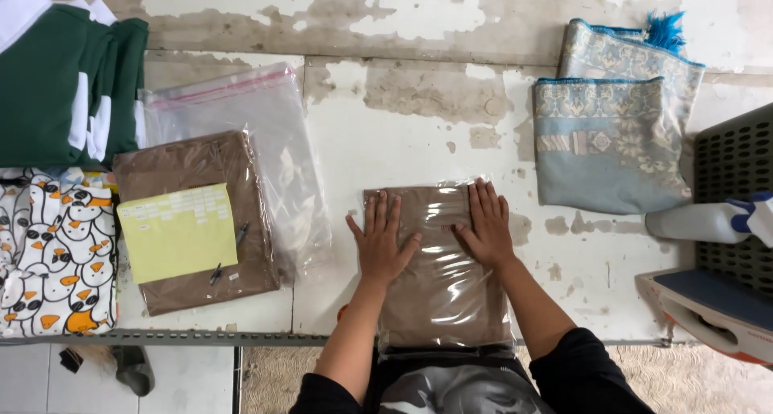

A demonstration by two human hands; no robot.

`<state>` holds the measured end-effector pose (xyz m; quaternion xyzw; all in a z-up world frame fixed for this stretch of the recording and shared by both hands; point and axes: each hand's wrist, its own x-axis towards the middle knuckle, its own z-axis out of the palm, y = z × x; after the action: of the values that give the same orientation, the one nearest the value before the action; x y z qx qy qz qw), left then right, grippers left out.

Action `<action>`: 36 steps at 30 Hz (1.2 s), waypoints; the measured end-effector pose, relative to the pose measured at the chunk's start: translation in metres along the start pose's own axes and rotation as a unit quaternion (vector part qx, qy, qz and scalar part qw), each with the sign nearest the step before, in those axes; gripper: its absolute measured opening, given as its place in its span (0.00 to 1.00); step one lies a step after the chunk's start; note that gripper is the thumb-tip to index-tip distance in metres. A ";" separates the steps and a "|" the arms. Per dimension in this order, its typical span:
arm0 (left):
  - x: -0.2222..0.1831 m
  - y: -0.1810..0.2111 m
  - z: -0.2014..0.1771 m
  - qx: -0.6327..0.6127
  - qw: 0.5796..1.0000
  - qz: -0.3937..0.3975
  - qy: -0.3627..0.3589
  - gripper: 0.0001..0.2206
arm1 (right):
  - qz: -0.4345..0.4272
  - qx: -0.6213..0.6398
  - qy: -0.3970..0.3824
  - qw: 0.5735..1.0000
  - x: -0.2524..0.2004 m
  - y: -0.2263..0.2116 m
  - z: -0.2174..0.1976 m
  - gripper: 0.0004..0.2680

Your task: Folding trousers and placing them into plastic bags for final packaging, including labeling.

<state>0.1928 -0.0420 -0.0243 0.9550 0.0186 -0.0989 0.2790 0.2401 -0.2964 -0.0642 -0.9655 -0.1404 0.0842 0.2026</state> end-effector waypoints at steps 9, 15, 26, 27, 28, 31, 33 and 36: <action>-0.135 -0.008 0.000 -0.285 0.889 -0.351 0.069 0.28 | 0.298 0.118 -0.077 0.944 -0.146 -0.036 -0.048 0.23; -0.129 0.012 -0.040 -0.435 0.786 -0.404 -0.172 0.23 | 0.447 0.541 -0.105 0.705 -0.142 -0.052 -0.078 0.20; -0.116 0.021 -0.070 -0.697 0.640 -0.295 -0.136 0.34 | 0.372 0.620 -0.110 0.682 -0.142 -0.068 -0.123 0.37; -0.119 0.026 -0.076 -0.723 0.630 -0.258 -0.117 0.29 | 0.326 0.636 -0.081 0.694 -0.151 -0.042 -0.100 0.42; -0.113 0.029 -0.077 -0.722 0.630 -0.260 -0.119 0.29 | 0.329 0.636 -0.081 0.693 -0.146 -0.046 -0.104 0.42; -0.108 0.033 -0.064 -0.746 0.627 -0.207 -0.084 0.26 | 0.239 0.648 0.006 0.723 -0.147 -0.047 -0.106 0.40; -0.107 0.029 -0.046 -0.782 0.604 -0.141 -0.062 0.31 | 0.133 0.652 0.071 0.743 -0.150 -0.037 -0.101 0.43; -0.119 0.002 -0.021 -0.663 0.705 -0.230 -0.102 0.26 | 0.287 0.601 0.010 0.746 -0.162 -0.031 -0.091 0.43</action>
<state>0.0803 -0.0299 0.0175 0.4735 0.2702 -0.2190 0.8092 0.0998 -0.3515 0.0478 -0.6392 0.2249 0.1956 0.7089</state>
